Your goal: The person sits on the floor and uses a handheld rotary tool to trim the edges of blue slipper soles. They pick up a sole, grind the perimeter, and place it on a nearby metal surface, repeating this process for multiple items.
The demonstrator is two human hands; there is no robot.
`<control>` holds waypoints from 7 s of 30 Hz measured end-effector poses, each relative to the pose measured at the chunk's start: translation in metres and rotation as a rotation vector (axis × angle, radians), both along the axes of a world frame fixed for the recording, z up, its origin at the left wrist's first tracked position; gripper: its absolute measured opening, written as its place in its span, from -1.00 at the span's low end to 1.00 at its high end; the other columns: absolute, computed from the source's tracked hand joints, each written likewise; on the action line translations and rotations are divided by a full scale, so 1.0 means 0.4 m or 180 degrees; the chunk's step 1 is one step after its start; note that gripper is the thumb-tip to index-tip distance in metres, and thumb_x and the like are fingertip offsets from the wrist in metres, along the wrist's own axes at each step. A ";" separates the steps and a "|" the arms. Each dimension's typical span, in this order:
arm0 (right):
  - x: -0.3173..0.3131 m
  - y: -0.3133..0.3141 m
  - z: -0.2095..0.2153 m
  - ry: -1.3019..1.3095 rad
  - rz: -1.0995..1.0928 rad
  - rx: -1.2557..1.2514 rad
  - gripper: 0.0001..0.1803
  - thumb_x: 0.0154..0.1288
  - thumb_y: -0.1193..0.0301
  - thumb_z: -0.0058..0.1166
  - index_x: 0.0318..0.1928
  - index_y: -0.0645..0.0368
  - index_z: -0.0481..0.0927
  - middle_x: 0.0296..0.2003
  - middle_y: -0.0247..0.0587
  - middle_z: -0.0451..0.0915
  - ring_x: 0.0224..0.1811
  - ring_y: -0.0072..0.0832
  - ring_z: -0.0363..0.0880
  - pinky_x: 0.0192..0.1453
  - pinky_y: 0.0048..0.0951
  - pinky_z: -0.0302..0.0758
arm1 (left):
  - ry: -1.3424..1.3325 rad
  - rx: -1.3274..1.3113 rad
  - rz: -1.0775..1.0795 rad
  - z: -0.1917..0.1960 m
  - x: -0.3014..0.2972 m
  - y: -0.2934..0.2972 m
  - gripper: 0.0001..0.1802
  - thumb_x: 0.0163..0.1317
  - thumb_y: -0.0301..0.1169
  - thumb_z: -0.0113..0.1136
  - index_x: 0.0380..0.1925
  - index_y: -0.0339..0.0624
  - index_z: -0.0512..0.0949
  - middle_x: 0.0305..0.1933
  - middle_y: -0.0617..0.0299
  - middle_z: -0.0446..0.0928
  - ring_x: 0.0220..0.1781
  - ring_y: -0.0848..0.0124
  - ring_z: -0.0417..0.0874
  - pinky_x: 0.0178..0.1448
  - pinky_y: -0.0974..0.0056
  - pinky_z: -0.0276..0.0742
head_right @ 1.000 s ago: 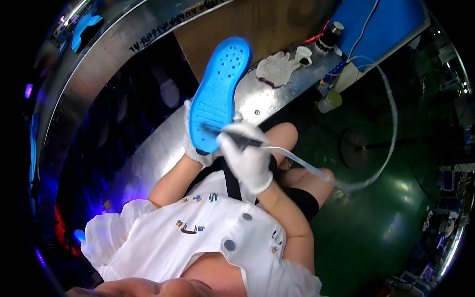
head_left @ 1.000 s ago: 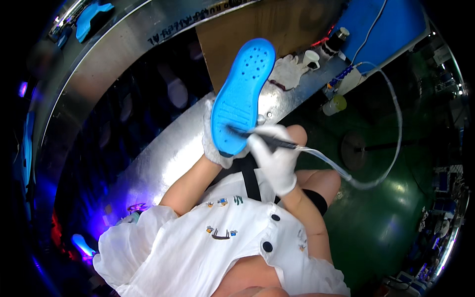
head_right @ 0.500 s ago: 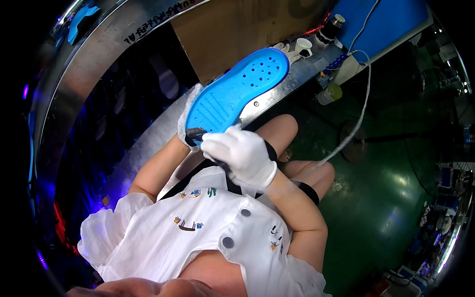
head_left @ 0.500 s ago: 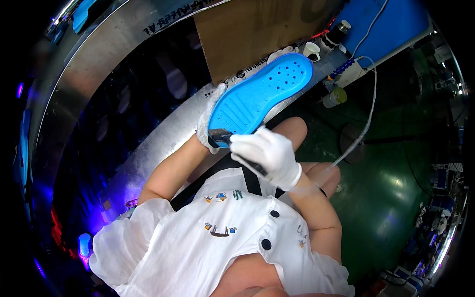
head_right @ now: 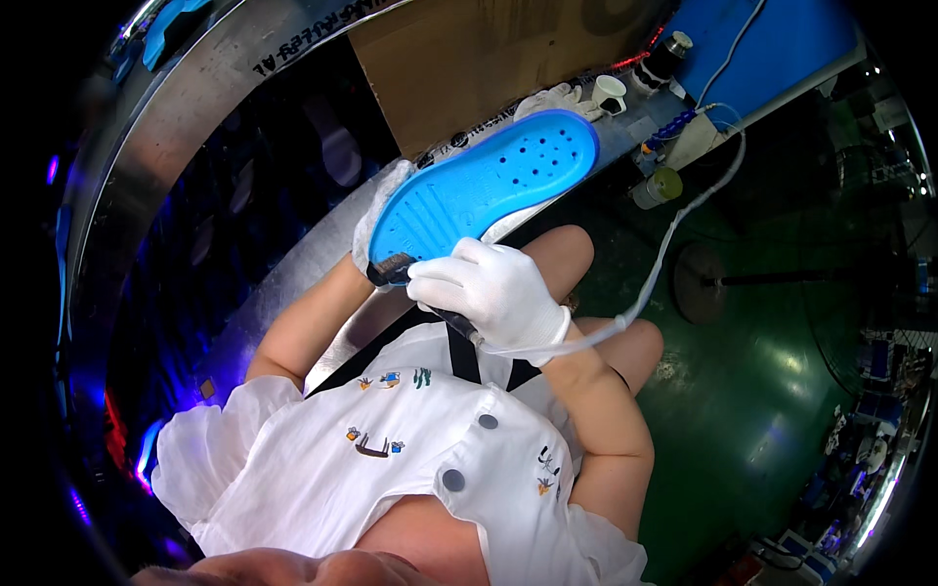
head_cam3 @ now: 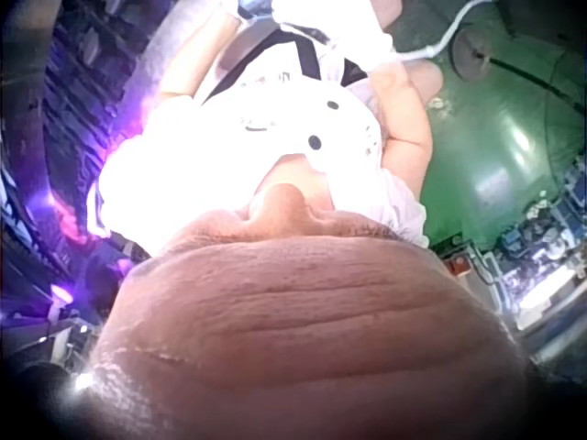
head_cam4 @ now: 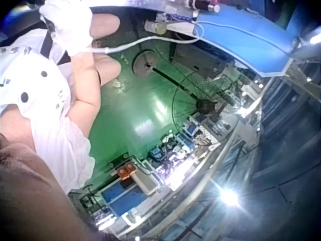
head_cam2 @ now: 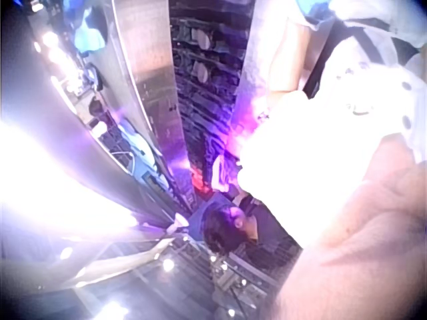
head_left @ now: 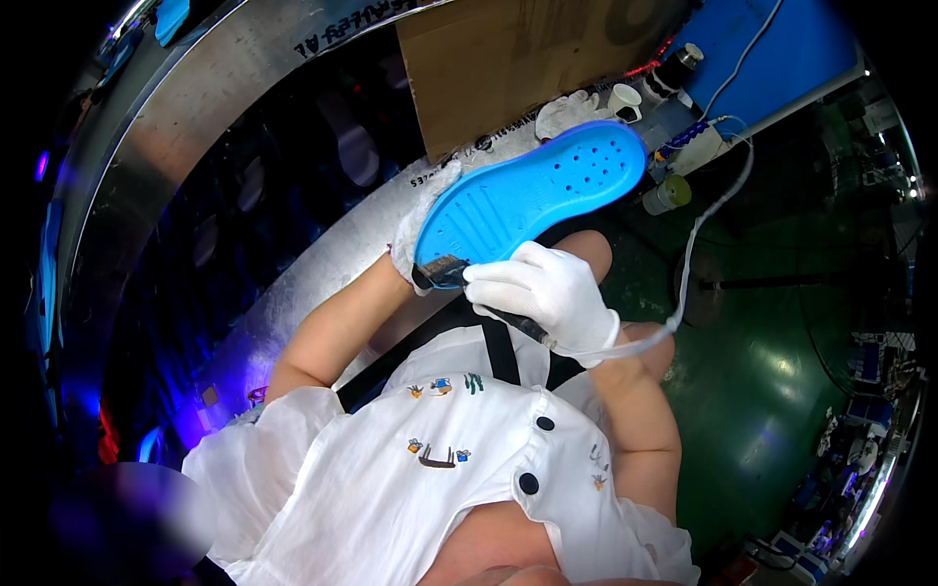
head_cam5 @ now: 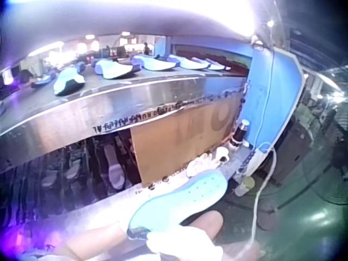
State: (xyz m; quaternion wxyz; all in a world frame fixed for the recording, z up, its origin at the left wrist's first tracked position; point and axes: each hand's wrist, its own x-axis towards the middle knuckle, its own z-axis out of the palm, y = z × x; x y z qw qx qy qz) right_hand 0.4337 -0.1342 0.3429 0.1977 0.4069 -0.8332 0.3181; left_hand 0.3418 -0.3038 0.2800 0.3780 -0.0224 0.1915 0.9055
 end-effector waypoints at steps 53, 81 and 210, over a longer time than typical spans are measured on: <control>0.034 0.041 0.105 0.0337 -0.0532 0.0084 -0.67 -0.13 0.47 0.24 -0.22 0.04 0.68 -0.18 -0.26 0.70 -0.55 -0.42 0.50 -0.51 -0.48 0.47 | 0.1900 -0.2031 -0.0837 0.195 -0.081 -0.141 -0.33 0.21 0.13 0.17 0.18 -0.09 0.48 0.08 0.01 0.53 -0.05 0.22 0.66 0.02 0.16 0.63; 0.014 0.026 0.079 -0.0645 0.0044 -0.1460 -0.73 -0.02 0.59 0.36 -0.25 0.30 0.64 -0.29 -0.08 0.68 -0.33 -0.39 0.61 -0.20 -0.46 0.52 | 0.2472 0.1134 0.1640 0.535 0.092 -0.416 -0.06 0.38 0.22 -0.27 0.39 -0.43 -0.07 0.45 -0.34 -0.09 0.33 0.03 0.37 0.25 0.08 0.54; -0.007 -0.020 -0.047 -0.0070 -0.1559 -0.1744 -0.78 0.08 0.52 0.26 -0.21 0.12 0.61 -0.42 -0.22 0.58 -0.42 -0.25 0.58 -0.31 -0.33 0.52 | -0.0373 0.1107 0.0689 -0.045 0.132 0.097 -0.25 0.24 0.25 0.03 0.13 -0.18 0.35 0.05 -0.08 0.48 -0.13 0.00 0.58 -0.06 -0.01 0.59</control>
